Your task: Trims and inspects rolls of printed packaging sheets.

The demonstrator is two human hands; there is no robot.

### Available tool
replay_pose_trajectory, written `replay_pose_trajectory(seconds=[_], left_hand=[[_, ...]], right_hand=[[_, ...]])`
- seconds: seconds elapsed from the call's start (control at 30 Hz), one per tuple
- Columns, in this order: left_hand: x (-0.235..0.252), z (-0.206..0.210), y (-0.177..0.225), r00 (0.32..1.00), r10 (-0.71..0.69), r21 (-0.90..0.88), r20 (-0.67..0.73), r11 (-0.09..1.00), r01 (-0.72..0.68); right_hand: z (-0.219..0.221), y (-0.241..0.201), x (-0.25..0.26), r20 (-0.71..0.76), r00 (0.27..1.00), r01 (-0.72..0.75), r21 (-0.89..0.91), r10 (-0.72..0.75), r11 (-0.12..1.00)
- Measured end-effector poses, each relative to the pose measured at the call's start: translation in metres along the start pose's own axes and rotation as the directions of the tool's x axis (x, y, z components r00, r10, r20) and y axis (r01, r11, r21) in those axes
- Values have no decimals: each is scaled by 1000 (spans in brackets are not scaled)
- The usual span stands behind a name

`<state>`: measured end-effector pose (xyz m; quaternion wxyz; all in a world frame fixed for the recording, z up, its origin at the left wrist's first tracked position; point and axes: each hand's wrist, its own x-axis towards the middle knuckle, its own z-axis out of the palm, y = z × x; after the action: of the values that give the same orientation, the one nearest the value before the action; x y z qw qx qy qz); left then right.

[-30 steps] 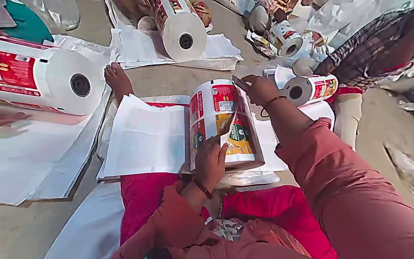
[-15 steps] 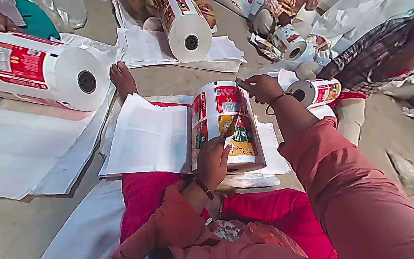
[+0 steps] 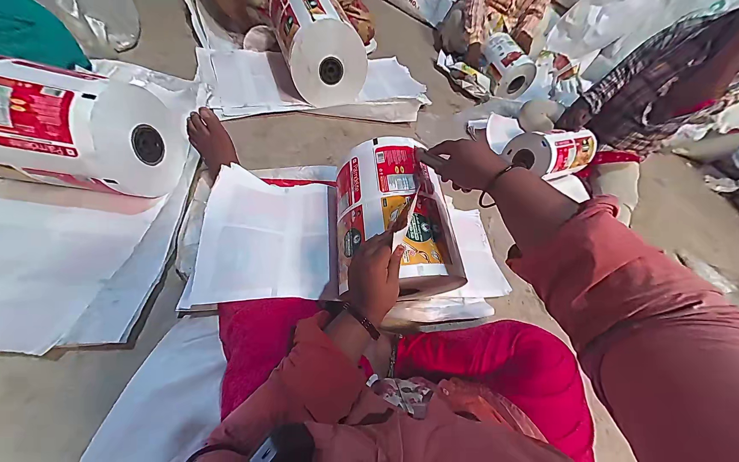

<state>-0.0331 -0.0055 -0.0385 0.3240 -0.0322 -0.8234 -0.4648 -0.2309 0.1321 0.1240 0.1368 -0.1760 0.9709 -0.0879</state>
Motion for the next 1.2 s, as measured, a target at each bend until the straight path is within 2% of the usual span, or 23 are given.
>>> replay_pose_trajectory(seconds=[0.23,0.37,0.47,0.57,0.67,0.73,0.8,0.87,0.93,1.03,1.1,1.2], left_hand=[[1,-3,5,995,-101,-29,-6,995,100],[1,-5,4,987,-158,-59,-27,986,157],[0,-6,5,977,-205,-126,-66,973,195],[2,-12,6,944,-322,-259,-72,920,294],[9,-24,5,900,-433,-413,-56,831,373],[12,-34,-1,880,-465,-445,-100,812,378],[15,-47,-8,854,-489,-460,-175,808,369],[19,-61,-13,826,-498,-470,-264,814,340],[19,-78,-21,772,-541,-498,-334,797,343],[17,-107,-44,645,-649,-576,-403,728,373],[7,-127,-69,521,-751,-658,-406,636,404],[-25,-158,-116,392,-832,-621,-392,554,555]], right_hand=[[0,-8,-38,78,997,-9,-4,9,1000],[3,-9,-62,127,992,-35,72,26,997],[6,-14,-82,144,989,-51,76,39,996],[14,-13,-103,160,984,-92,79,79,993],[38,-4,-130,67,989,-147,223,135,964],[70,12,-149,-87,982,-111,460,169,881],[100,31,-163,-227,937,-43,677,264,735],[122,53,-176,-286,886,4,791,364,612],[138,76,-189,-274,859,5,849,432,528],[145,111,-205,-254,803,11,911,539,413],[143,127,-213,-228,741,52,957,631,285],[144,140,-217,-208,654,163,978,727,133]])
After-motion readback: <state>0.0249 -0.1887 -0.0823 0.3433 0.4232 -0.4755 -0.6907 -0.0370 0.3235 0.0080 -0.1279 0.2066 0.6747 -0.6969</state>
